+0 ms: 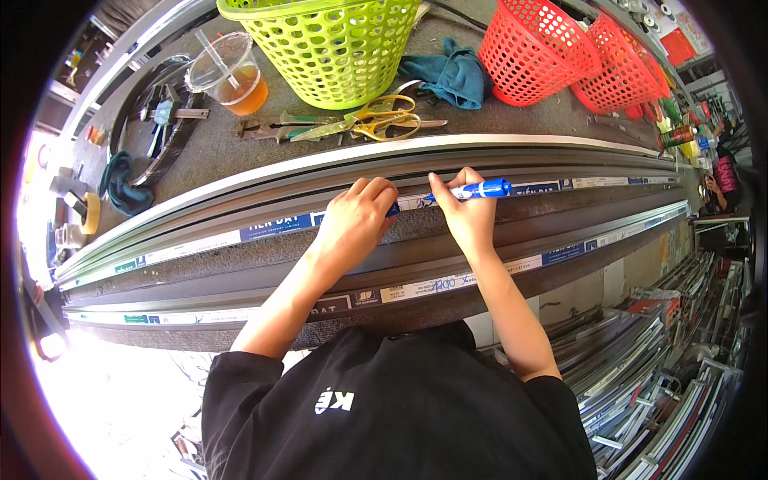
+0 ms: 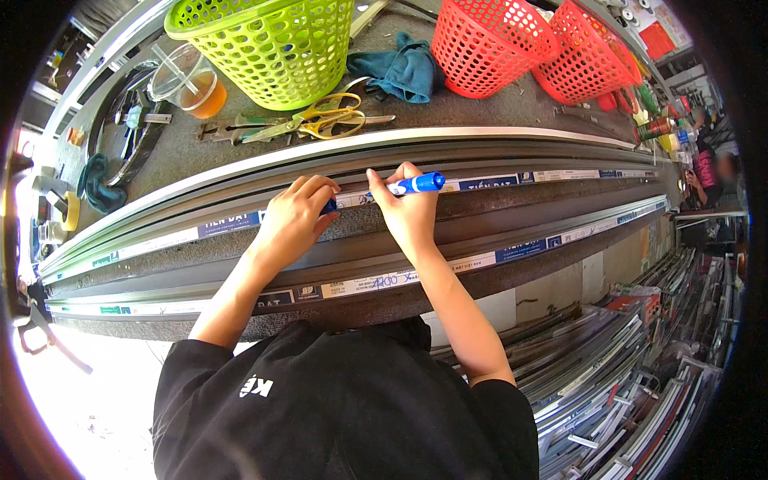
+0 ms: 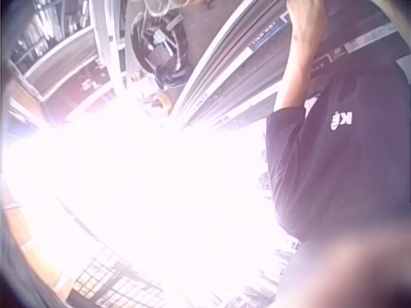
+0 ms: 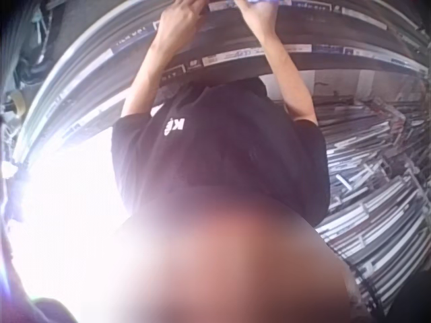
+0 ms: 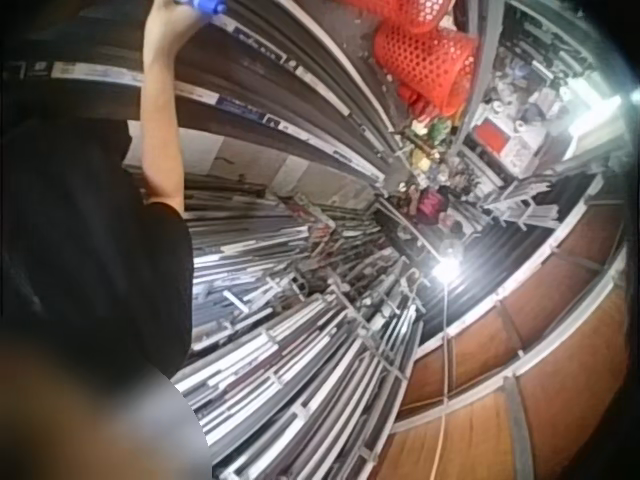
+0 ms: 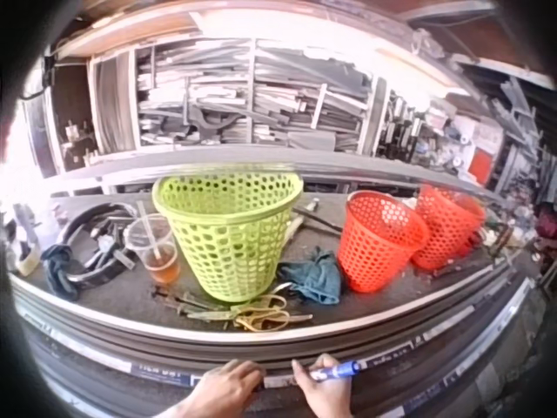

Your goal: The person aligns and marks aluminum profiles on a workbench, then uses a tape measure and marker to label them. They insert a rubber seal into a profile groove and fit a metal strip into the frame, preparing components for window assembly.

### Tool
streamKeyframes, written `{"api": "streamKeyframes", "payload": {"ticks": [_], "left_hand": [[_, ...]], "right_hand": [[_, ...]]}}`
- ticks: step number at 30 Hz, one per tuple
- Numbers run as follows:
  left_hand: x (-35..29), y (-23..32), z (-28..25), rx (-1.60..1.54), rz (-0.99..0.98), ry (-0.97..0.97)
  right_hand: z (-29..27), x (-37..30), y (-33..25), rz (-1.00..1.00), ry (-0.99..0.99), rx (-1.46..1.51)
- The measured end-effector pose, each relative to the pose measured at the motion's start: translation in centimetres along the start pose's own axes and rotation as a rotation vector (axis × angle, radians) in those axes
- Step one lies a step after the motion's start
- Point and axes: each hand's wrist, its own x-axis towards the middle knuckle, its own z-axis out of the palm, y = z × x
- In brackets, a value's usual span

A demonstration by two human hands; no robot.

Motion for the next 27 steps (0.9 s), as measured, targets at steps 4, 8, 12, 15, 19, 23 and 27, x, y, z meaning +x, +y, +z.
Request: {"api": "streamKeyframes", "payload": {"ticks": [4, 8, 12, 15, 19, 23, 27], "left_hand": [[0.00, -0.06, 0.00, 0.002, 0.013, 0.007], [-0.03, -0.12, -0.01, 0.008, 0.007, -0.003], [-0.05, -0.11, -0.03, 0.019, 0.011, -0.004], [-0.09, -0.05, -0.06, 0.017, -0.001, -0.003], [-0.05, 0.00, -0.10, 0.001, -0.005, -0.007], [-0.01, -0.03, -0.13, 0.000, -0.004, 0.002], [-0.02, 0.01, -0.19, -0.007, -0.008, -0.010]], "right_hand": [[-0.35, -0.07, -0.24, -0.049, -0.045, -0.123], [-0.58, 0.02, -0.37, -0.002, 0.007, -0.080], [-0.61, 0.16, -0.10, -0.038, -0.001, -0.128], [-0.46, 0.22, 0.18, -0.015, 0.018, -0.105], [-0.49, 0.27, 0.19, 0.029, 0.059, -0.062], [-0.64, 0.20, -0.10, 0.003, 0.051, -0.139], [-0.58, 0.24, -0.10, 0.000, 0.095, -0.073]]}}
